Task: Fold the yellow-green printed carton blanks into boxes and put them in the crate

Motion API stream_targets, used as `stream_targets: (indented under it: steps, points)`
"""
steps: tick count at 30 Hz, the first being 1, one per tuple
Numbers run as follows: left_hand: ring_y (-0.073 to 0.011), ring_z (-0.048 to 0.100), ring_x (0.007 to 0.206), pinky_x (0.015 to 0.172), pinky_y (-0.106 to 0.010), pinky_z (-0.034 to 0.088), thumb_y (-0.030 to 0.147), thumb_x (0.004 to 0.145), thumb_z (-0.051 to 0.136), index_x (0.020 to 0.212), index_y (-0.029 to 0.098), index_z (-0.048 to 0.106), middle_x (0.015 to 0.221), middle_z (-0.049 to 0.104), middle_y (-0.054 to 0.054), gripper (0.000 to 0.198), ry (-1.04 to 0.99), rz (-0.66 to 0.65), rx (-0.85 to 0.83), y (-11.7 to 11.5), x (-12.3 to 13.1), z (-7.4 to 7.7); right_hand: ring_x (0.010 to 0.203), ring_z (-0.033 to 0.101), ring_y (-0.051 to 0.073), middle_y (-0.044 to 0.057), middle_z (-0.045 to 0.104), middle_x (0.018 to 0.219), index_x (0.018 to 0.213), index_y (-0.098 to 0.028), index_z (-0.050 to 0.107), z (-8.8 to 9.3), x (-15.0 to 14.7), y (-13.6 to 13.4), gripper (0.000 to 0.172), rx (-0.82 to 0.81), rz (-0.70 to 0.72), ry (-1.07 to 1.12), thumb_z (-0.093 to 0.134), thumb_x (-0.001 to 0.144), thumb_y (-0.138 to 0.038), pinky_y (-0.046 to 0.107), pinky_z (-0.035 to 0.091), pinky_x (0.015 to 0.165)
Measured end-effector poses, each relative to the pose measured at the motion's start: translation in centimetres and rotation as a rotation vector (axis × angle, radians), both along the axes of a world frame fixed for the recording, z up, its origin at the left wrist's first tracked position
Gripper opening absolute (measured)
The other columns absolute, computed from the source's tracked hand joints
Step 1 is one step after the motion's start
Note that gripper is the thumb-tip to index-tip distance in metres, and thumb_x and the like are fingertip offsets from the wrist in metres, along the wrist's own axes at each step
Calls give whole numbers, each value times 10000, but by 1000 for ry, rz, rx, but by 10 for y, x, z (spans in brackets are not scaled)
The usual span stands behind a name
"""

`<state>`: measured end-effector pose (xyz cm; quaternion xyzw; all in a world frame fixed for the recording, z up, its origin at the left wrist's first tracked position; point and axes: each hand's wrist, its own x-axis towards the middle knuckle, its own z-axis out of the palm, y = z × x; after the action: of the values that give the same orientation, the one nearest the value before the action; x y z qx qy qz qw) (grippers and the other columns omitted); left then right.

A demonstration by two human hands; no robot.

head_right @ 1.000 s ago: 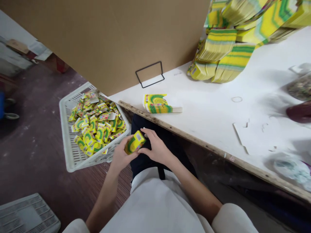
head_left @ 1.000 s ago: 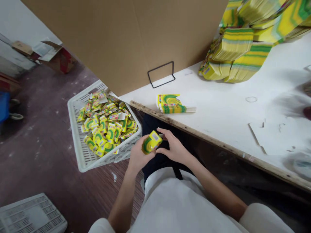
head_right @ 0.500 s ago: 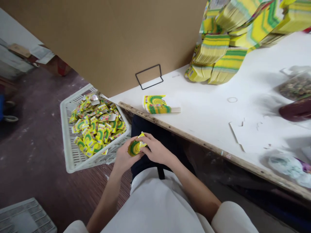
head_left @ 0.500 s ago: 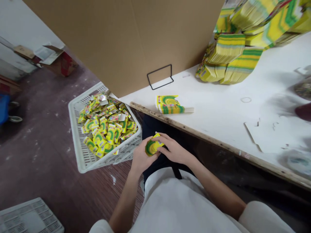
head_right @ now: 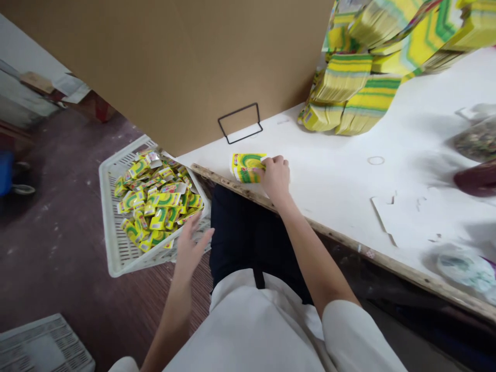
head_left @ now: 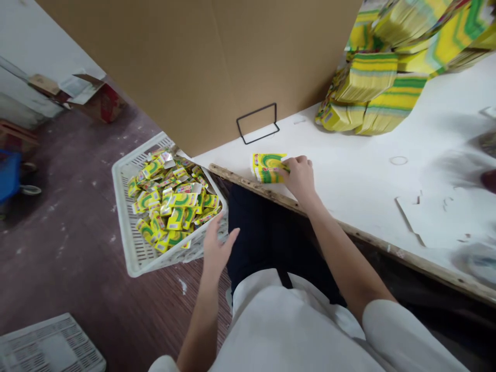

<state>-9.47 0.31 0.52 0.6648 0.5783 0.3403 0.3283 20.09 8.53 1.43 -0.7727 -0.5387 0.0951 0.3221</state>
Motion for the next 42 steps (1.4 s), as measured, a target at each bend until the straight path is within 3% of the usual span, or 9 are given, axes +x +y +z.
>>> stream_targets:
  steps: [7, 15, 19, 23, 27, 31, 37, 40, 42]
  points:
    - [-231, 671, 1131, 1011, -444, 539, 333, 893, 681, 1294, 241, 620, 1259, 677, -99, 415, 11, -295, -106, -14, 28, -7, 1050, 521, 378, 215, 599, 1062, 1058, -109, 656, -12, 4, 13, 282, -82, -14, -78, 663, 883, -329, 529, 434, 916]
    - [-243, 669, 1157, 1058, -490, 501, 304, 892, 684, 1322, 225, 600, 1284, 693, -115, 445, -17, -329, -116, -3, 29, -4, 992, 558, 331, 187, 627, 1041, 1019, -140, 563, 1, -2, 12, 203, -66, -42, -66, 647, 885, -268, 471, 441, 876]
    - [-267, 673, 1165, 1027, -485, 521, 374, 831, 766, 1369, 235, 574, 1283, 694, -138, 588, -268, -315, -249, -10, 38, -14, 826, 568, 243, 81, 633, 918, 938, -204, 500, 10, -3, -2, 196, 69, -3, 139, 649, 820, -156, 387, 450, 780]
    - [-289, 647, 1227, 978, -433, 564, 604, 698, 828, 1370, 296, 578, 1402, 625, -128, 780, -833, -158, -288, -8, 51, -17, 695, 565, 166, -14, 602, 780, 876, -231, 491, 13, -39, -45, 209, 139, 287, 475, 642, 803, -107, 289, 440, 667]
    - [-255, 707, 1080, 1014, -422, 551, 733, 797, 655, 1124, 207, 722, 1139, 738, -112, 624, -1129, 114, -174, 3, 62, -1, 653, 540, 129, -32, 554, 733, 764, -222, 502, 0, -99, -95, 225, 44, 591, 703, 653, 788, -57, 243, 430, 620]
    - [-217, 733, 878, 912, -388, 590, 666, 862, 625, 1023, 174, 741, 914, 755, -72, 531, -1054, 247, -71, 4, 66, 6, 711, 551, 140, 1, 556, 821, 789, -216, 533, -11, -125, -117, 169, 117, 560, 765, 632, 837, -88, 251, 458, 653]
    - [-300, 707, 1084, 881, -397, 607, 541, 913, 582, 1151, 143, 702, 1080, 753, -151, 478, -667, 243, 160, -12, 71, -11, 701, 545, 138, 1, 556, 804, 752, -216, 517, -3, -115, -115, 191, 164, 492, 758, 588, 805, -46, 241, 426, 625]
    - [-301, 701, 1118, 892, -401, 608, 527, 929, 544, 1175, 150, 689, 1117, 748, -160, 473, -702, 271, 136, -13, 75, -11, 678, 525, 131, 1, 556, 795, 721, -213, 520, 2, -111, -116, 181, 110, 469, 754, 595, 791, -63, 246, 410, 617]
    - [-287, 703, 1122, 896, -393, 606, 506, 939, 520, 1180, 166, 685, 1127, 748, -150, 447, -765, 333, 104, -11, 76, -7, 642, 512, 119, -15, 553, 767, 718, -214, 517, 4, -109, -116, 180, 23, 473, 939, 671, 780, -145, 245, 424, 609]
